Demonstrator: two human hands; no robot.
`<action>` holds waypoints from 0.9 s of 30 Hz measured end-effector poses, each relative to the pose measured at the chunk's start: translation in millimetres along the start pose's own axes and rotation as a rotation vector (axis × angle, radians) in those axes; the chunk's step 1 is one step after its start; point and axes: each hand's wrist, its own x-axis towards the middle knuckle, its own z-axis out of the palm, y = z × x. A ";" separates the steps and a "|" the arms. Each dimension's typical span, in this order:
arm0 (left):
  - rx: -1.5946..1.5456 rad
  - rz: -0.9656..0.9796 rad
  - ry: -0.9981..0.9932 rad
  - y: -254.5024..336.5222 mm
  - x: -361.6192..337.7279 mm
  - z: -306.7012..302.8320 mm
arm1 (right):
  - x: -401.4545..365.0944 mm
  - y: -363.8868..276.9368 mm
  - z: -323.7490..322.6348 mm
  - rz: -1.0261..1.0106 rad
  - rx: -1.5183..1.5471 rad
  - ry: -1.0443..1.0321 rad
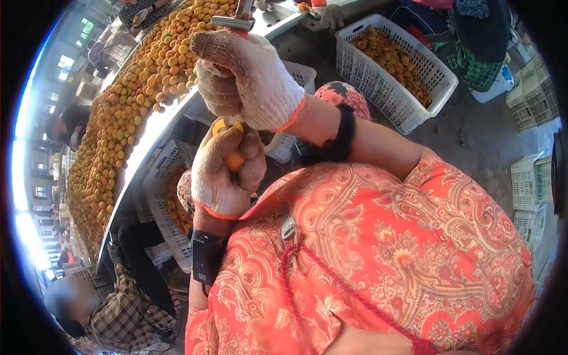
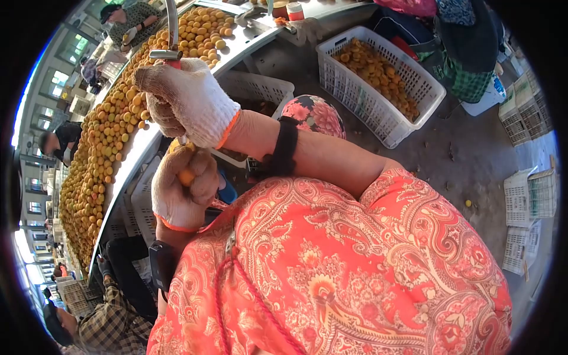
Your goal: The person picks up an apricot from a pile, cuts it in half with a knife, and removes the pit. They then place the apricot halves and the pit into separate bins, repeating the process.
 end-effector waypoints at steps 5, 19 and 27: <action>0.216 0.058 0.049 -3.2 -1.5 7.9 | -1.2 0.4 -4.7 0.112 0.003 -0.034; 1.013 0.249 0.260 14.3 62.7 -3.8 | 37.2 16.2 -41.2 0.143 0.076 0.329; 0.223 0.011 0.316 55.2 91.8 -52.8 | 71.5 20.6 -103.1 -0.044 0.067 0.486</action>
